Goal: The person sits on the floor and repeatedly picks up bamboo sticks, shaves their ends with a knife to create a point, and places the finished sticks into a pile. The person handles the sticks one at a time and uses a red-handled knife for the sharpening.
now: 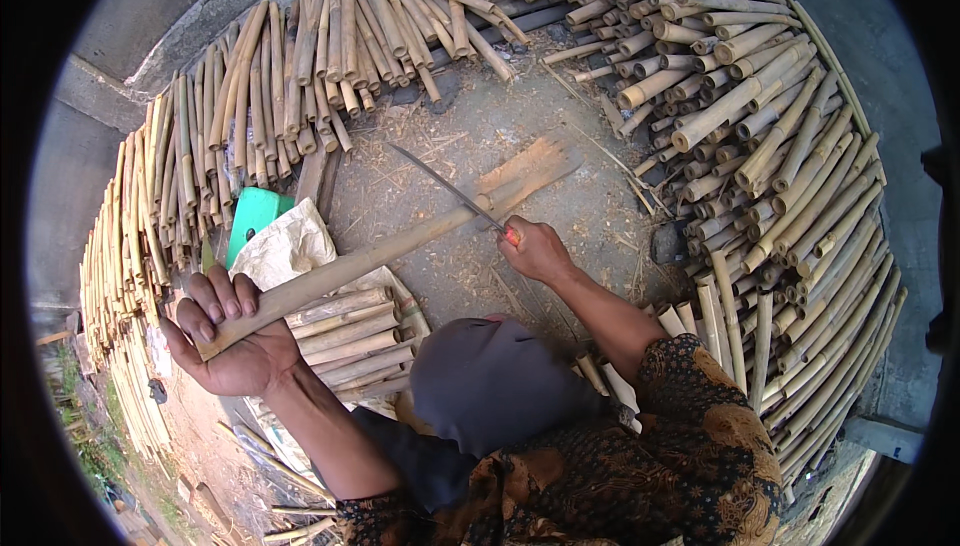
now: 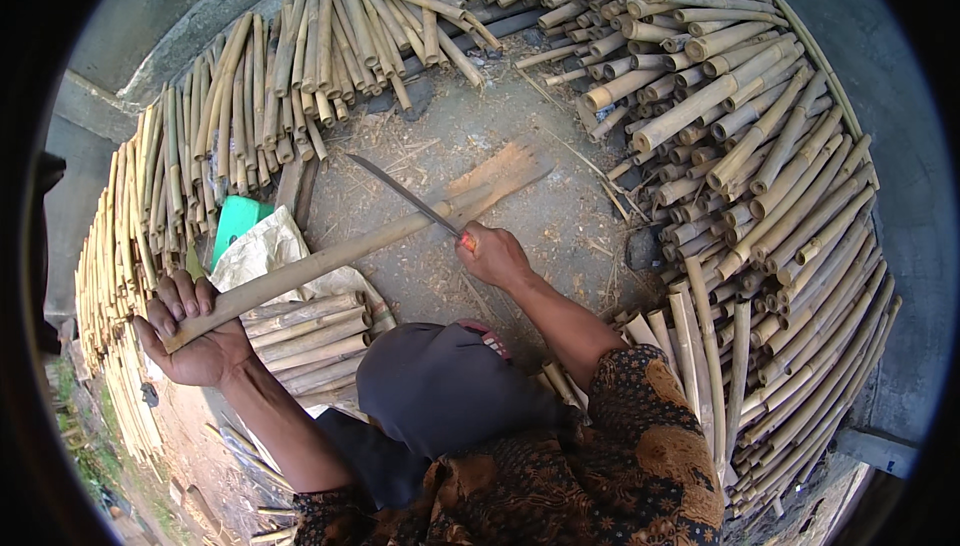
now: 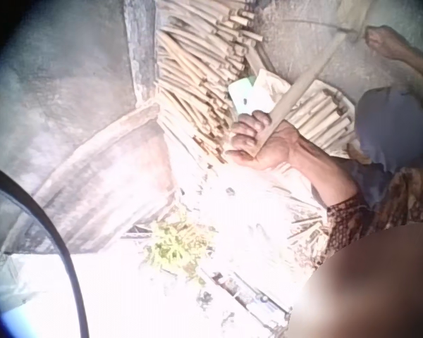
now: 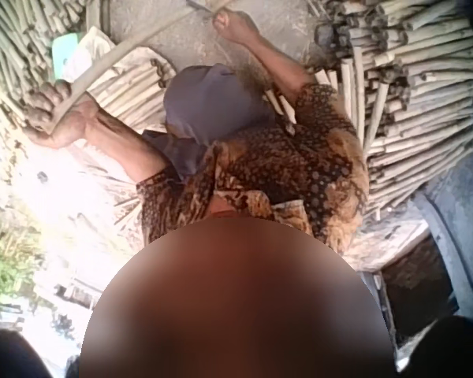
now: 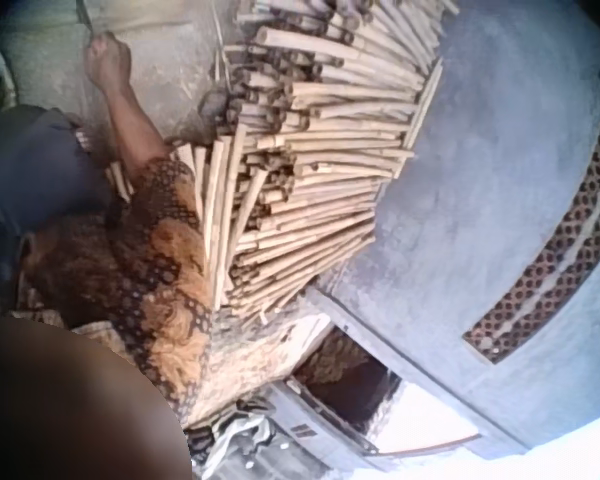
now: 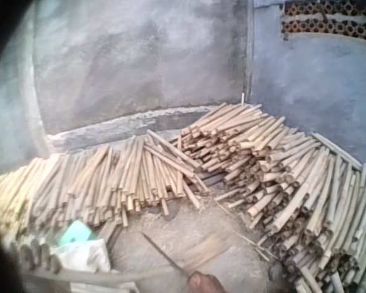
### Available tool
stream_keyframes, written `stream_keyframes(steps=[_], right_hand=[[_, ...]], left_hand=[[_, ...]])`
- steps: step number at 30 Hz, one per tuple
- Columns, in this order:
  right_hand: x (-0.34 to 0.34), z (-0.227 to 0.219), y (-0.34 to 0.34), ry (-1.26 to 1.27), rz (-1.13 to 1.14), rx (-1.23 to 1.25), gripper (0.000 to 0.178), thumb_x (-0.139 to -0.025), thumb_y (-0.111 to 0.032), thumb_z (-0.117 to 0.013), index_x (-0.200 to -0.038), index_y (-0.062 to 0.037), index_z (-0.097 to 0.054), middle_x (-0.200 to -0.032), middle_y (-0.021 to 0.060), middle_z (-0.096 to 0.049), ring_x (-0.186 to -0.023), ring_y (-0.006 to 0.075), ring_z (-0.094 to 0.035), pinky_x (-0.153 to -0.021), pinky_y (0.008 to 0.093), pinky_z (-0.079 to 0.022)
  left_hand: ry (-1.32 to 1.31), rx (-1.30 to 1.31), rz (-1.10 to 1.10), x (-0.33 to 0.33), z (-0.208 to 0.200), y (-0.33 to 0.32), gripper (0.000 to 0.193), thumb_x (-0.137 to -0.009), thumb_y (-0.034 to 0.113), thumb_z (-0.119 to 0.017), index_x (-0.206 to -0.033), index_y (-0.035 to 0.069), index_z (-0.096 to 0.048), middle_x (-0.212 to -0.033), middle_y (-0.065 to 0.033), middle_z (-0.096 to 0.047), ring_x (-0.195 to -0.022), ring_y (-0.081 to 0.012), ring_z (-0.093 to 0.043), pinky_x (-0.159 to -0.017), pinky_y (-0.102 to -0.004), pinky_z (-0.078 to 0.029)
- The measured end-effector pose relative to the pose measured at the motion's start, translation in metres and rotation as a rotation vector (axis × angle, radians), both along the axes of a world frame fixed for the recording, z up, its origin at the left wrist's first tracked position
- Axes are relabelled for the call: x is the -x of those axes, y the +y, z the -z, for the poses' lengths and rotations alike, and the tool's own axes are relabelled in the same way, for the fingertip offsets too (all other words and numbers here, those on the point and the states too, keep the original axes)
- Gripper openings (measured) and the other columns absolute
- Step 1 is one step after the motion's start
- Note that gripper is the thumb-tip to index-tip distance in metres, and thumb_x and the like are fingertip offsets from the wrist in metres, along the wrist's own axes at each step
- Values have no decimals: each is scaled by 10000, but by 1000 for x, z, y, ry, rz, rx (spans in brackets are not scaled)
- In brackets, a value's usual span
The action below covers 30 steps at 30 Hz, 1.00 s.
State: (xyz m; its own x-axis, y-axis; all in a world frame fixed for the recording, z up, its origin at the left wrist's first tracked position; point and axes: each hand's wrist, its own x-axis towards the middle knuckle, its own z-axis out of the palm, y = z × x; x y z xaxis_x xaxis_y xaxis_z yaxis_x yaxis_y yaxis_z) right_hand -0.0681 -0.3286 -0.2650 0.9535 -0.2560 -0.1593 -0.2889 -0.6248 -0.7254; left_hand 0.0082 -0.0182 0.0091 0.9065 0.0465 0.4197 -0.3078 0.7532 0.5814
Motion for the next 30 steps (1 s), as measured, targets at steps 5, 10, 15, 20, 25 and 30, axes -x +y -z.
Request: stream_keyframes(steps=[5, 10, 15, 20, 25, 30], right_hand=[[6, -1, 4, 112, 153, 7, 287, -896, -290, -620, -990, -20, -647, -884, 288, -683, -893, 470, -668, -791, 517, -528], [4, 0, 13, 37, -96, -39, 271, -901, -277, -623, -989, -22, -648, -880, 272, -683, -881, 462, -670, -767, 506, -526], [-6, 6, 14, 29, 94, -30, 237, -902, -254, -625, -990, -36, -658, -871, 258, -684, -873, 452, -672, -748, 498, -529], [-5, 5, 10, -29, -16, -46, 262, -904, -271, -622, -1000, -31, -668, -877, 266, -685, -876, 458, -670, -756, 503, -531], [-5, 1, 11, -2, 151, 22, 291, -901, -295, -625, -971, -15, -659, -856, 281, -679, -865, 476, -664, -766, 518, -529], [-7, -2, 8, 5, -15, -22, 290, -902, -298, -625, -967, -17, -658, -872, 279, -684, -866, 477, -663, -770, 513, -529]], left_hand=[[-36, -23, -44, 6, -1, 7, 547, -1069, 415, -392, -592, 147, -382, -668, -20, -349, -608, -135, -351, -493, -253, -343], [-56, -28, -23, 5, -1, 10, 538, -1072, 433, -374, -624, 139, -417, -622, -22, -365, -568, -138, -357, -444, -254, -339], [-133, -45, -83, 5, 4, 11, 454, -1069, 468, -363, -816, 106, -467, -610, -40, -427, -531, -133, -391, -434, -254, -353], [-100, -93, -120, 4, 7, 15, 445, -1084, 418, -349, -772, 115, -444, -567, -20, -417, -485, -128, -378, -453, -261, -364], [-21, -59, -115, 7, 3, 14, 438, -1088, 380, -360, -739, 123, -424, -604, -20, -402, -524, -125, -374, -466, -264, -358], [-35, -31, -60, 11, 5, 14, 466, -1091, 375, -367, -705, 121, -425, -645, -24, -374, -560, -131, -360, -467, -258, -352]])
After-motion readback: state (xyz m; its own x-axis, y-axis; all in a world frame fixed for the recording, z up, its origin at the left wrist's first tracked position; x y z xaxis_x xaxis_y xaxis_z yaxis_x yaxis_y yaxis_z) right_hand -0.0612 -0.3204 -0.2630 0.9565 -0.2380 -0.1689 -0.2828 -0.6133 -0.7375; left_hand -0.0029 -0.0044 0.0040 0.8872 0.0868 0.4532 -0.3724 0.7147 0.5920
